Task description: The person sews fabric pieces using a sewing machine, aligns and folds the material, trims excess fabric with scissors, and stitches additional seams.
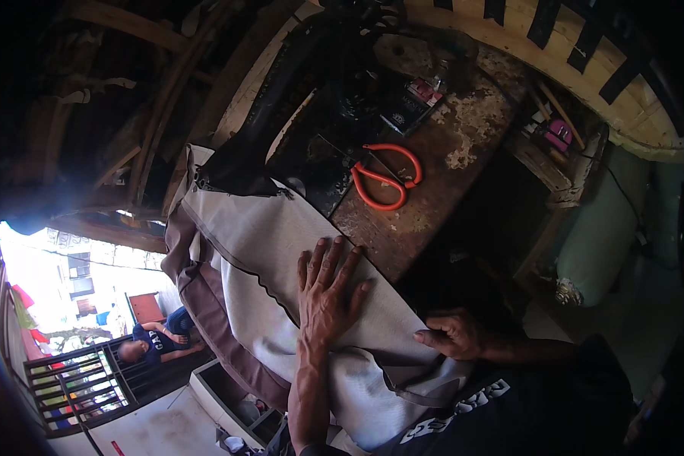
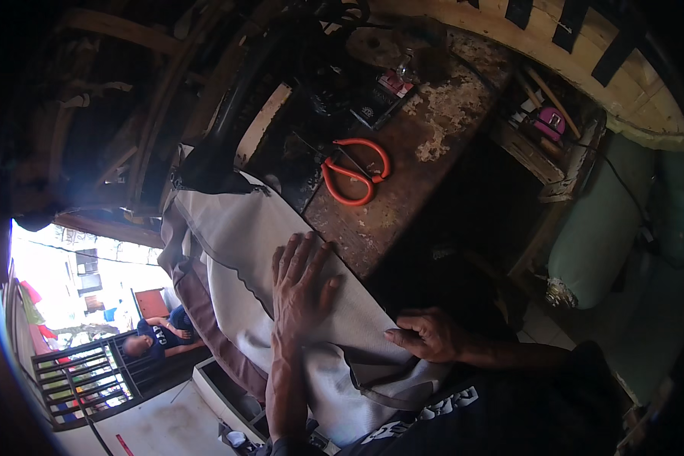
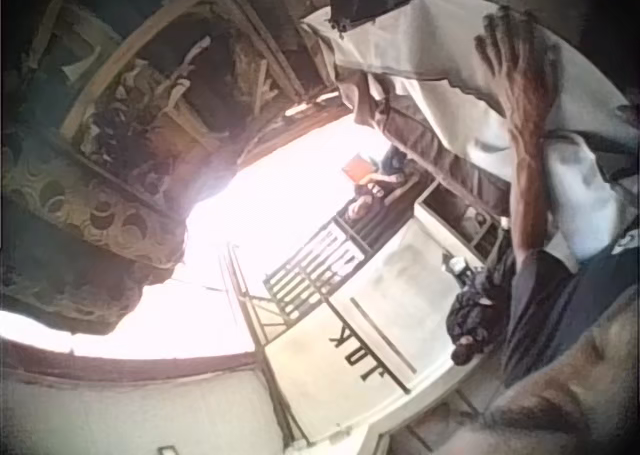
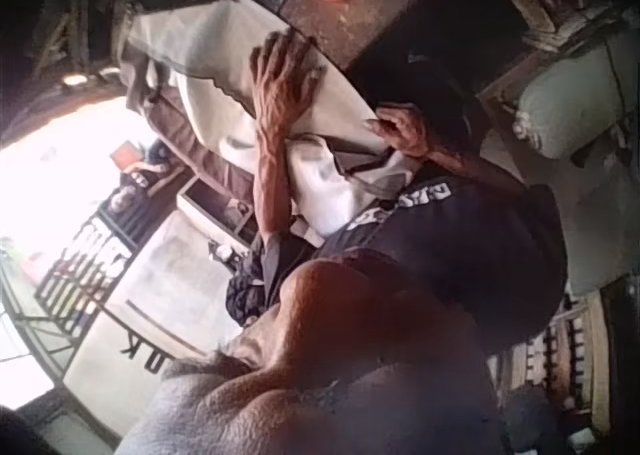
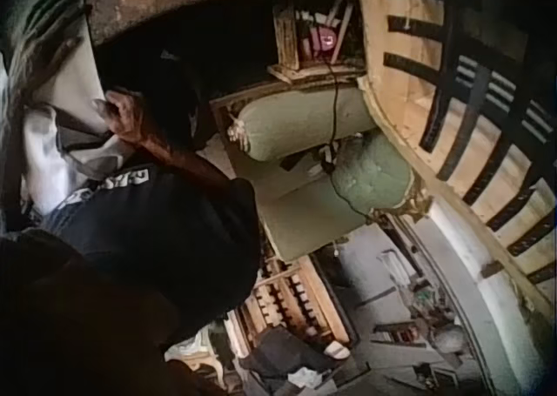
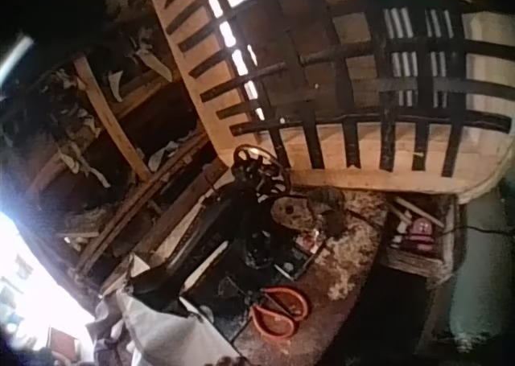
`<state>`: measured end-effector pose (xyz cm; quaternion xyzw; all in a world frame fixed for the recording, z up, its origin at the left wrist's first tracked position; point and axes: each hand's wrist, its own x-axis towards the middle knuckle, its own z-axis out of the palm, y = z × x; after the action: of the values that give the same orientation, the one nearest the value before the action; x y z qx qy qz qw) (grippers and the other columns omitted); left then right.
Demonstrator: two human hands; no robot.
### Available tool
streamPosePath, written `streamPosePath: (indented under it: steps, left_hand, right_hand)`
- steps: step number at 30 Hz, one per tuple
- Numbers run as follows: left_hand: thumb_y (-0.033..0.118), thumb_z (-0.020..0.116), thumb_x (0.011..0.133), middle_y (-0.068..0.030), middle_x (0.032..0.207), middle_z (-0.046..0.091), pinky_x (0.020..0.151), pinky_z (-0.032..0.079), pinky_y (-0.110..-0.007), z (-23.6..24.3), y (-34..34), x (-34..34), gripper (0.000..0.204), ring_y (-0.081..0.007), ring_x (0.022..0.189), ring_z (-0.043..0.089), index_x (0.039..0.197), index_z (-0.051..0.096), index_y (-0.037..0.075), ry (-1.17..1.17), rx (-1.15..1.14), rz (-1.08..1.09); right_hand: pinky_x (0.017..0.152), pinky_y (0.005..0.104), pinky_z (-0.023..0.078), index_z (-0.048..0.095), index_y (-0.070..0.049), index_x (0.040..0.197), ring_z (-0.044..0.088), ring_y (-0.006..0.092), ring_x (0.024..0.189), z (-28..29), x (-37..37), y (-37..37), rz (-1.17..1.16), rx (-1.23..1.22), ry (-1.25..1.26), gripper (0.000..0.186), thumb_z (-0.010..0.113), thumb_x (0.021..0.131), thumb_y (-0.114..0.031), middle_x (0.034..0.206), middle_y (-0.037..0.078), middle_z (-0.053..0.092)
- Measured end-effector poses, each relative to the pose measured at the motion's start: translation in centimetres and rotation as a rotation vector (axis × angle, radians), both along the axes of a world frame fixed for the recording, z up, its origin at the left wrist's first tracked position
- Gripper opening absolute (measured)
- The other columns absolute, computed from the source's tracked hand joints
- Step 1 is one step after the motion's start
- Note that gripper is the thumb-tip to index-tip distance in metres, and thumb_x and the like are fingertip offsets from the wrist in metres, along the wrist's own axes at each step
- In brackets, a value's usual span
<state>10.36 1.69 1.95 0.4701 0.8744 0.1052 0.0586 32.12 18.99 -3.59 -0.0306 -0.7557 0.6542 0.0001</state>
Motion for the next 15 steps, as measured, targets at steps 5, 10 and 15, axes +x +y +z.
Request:
streamPosePath:
  steps: [5,10,15]
  left_hand:
    - [0.037,0.070,0.094,-0.0109,0.159,0.049,0.125,0.021,-0.059,0.1,-0.2,0.1,0.058,-0.0358,0.151,0.038,0.149,0.058,0.023,-0.042,-0.032,-0.006]
    - [0.033,0.075,0.088,-0.0150,0.155,0.052,0.123,0.024,-0.061,0.9,-0.2,0.8,0.059,-0.0386,0.149,0.041,0.144,0.063,0.018,-0.028,-0.062,-0.109]
    - [0.034,0.077,0.086,-0.0142,0.160,0.047,0.125,0.020,-0.062,1.0,-1.1,1.3,0.063,-0.0370,0.152,0.037,0.146,0.062,0.022,-0.109,-0.093,-0.104]
  right_hand:
    - [0.056,0.0410,0.042,0.055,-0.002,0.074,0.056,0.0260,0.059,-0.4,0.2,-0.2,-0.001,-0.002,-0.027,0.039,0.069,0.101,-0.026,0.069,0.012,0.050]
    - [0.055,0.0410,0.041,0.054,-0.002,0.073,0.056,0.0262,0.058,-0.4,0.0,0.0,0.003,-0.015,-0.052,0.039,0.069,0.100,-0.025,0.068,0.012,0.048]
    - [0.055,0.0409,0.041,0.056,-0.002,0.073,0.058,0.0274,0.058,-0.7,-0.2,0.0,-0.010,-0.083,-0.116,0.038,0.069,0.099,-0.026,0.066,0.014,0.052]
